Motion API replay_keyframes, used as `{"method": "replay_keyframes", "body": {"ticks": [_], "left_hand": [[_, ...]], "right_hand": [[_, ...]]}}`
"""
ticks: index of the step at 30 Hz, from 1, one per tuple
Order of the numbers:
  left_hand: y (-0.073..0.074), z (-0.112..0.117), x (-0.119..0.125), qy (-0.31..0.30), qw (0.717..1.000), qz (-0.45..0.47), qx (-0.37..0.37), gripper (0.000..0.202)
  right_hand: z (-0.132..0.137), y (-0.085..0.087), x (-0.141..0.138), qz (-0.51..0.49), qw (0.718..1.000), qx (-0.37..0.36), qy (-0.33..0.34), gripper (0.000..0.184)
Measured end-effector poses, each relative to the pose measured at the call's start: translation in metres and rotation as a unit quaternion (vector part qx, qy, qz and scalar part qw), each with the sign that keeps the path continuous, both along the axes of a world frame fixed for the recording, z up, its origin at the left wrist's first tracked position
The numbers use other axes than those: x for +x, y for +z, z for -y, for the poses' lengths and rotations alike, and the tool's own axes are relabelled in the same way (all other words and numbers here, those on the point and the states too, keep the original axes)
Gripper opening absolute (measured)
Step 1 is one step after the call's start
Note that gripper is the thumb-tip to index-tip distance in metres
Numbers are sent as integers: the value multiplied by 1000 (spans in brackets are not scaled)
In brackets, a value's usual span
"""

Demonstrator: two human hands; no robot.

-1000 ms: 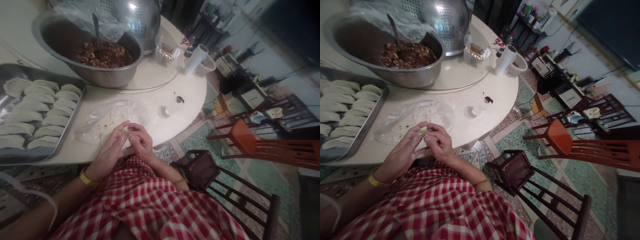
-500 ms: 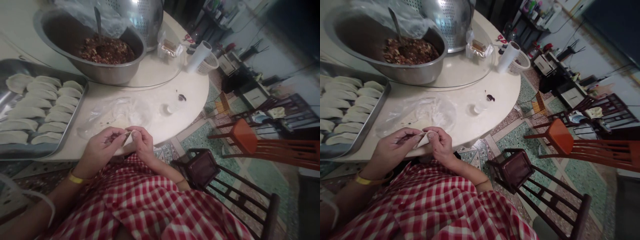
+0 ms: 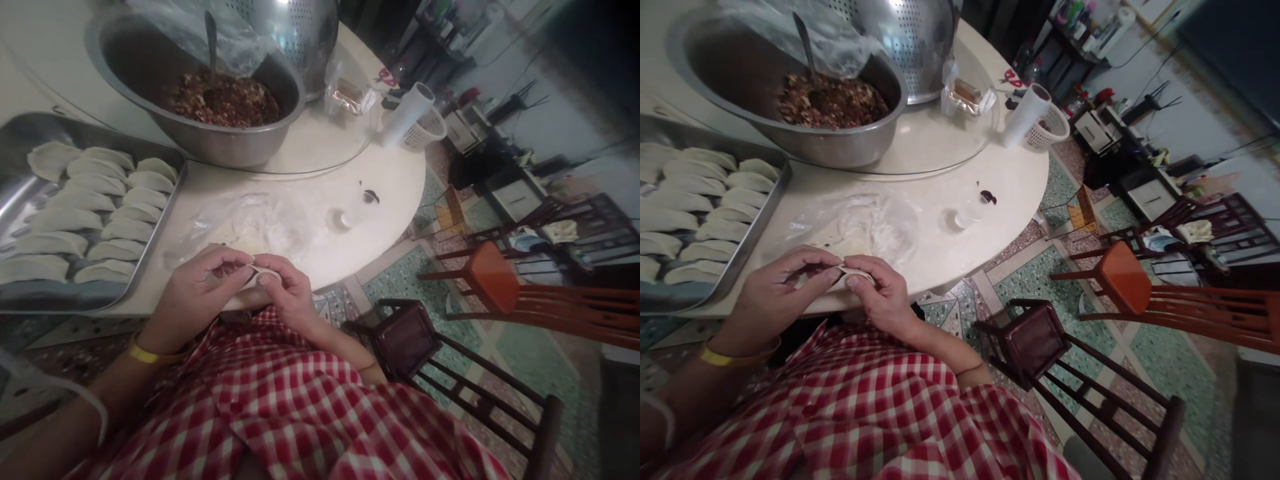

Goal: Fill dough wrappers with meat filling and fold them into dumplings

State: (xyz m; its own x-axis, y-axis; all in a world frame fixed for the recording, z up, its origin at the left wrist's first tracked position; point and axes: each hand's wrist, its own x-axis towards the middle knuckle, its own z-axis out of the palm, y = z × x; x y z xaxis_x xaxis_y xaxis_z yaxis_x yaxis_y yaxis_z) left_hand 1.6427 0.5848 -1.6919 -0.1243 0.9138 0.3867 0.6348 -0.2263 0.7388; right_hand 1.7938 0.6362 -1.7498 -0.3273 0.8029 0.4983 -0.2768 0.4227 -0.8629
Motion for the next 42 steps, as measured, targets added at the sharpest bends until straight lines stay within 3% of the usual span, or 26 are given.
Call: {"method": "replay_keyframes", "body": {"ticks": [7,14,20,24,33,42], "left_hand": [[5,1,-7,-80,991,-90,51,8],[6,2,5,-9,998,-57,-8,13],[7,7,5,-32,979,-174,101,5],[4,8,4,-20,961,-244,130,7],[10,10,4,2,980,-182,78,9],[9,9,9,-4,979,-186,86,10]], "right_hand": [[6,1,3,-3,999,49,-1,27],[6,-2,-1,-20,999,-39,18,30],[3,-1,1,-47,995,-91,22,30],[3,-1,2,-49,993,-99,30,31],[5,2,6,-77,996,-39,26,21],[7,2,4,-33,998,-57,24,26]]}}
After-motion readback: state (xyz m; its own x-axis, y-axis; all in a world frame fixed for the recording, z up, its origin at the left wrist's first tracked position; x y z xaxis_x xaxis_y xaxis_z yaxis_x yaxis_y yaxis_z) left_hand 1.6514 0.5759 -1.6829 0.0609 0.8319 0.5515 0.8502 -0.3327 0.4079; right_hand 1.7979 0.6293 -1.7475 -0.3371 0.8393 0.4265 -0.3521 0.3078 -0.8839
